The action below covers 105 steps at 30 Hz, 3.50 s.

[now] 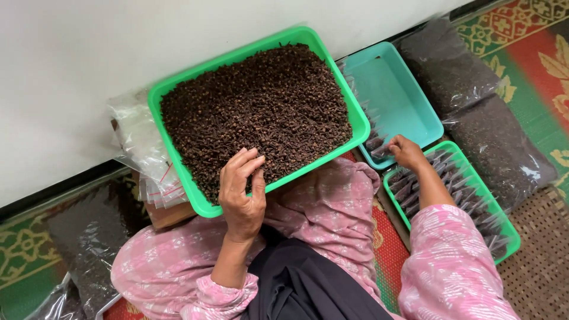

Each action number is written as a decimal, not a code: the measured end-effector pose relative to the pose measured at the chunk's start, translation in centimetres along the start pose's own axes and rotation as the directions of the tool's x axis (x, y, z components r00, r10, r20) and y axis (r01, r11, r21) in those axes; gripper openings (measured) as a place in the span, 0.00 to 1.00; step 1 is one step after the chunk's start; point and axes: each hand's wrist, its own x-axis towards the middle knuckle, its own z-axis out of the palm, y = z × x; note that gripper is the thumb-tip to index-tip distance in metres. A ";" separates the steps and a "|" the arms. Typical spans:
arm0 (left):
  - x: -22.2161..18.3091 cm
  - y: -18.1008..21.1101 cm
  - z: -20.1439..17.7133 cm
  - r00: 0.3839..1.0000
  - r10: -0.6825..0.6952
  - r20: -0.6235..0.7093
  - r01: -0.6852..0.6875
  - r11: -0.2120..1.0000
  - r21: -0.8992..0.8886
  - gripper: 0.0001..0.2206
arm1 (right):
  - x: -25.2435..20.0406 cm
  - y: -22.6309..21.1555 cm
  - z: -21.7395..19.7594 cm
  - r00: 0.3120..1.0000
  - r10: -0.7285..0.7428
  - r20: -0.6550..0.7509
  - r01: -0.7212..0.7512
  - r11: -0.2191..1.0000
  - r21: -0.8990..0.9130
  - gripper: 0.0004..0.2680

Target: Manually filling small plastic bags with cloves from a tray and organizing the filled packets.

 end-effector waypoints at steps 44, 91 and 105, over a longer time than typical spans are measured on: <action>0.0 -0.5 -0.1 1.000 0.031 0.007 -0.031 0.995 0.090 0.15 | -6.0 -15.0 -5.3 0.938 0.201 0.283 -0.320 0.819 0.477 0.33; 0.5 0.2 -1.3 0.997 0.028 0.072 -0.034 0.996 0.082 0.14 | 10.1 -21.5 -2.9 0.930 -0.203 -0.308 0.364 0.638 0.678 0.16; 0.0 -0.4 -11.5 0.941 -0.269 -0.205 0.281 0.959 0.029 0.07 | -18.8 -32.6 -3.9 0.412 -0.622 -0.666 0.888 0.438 0.141 0.10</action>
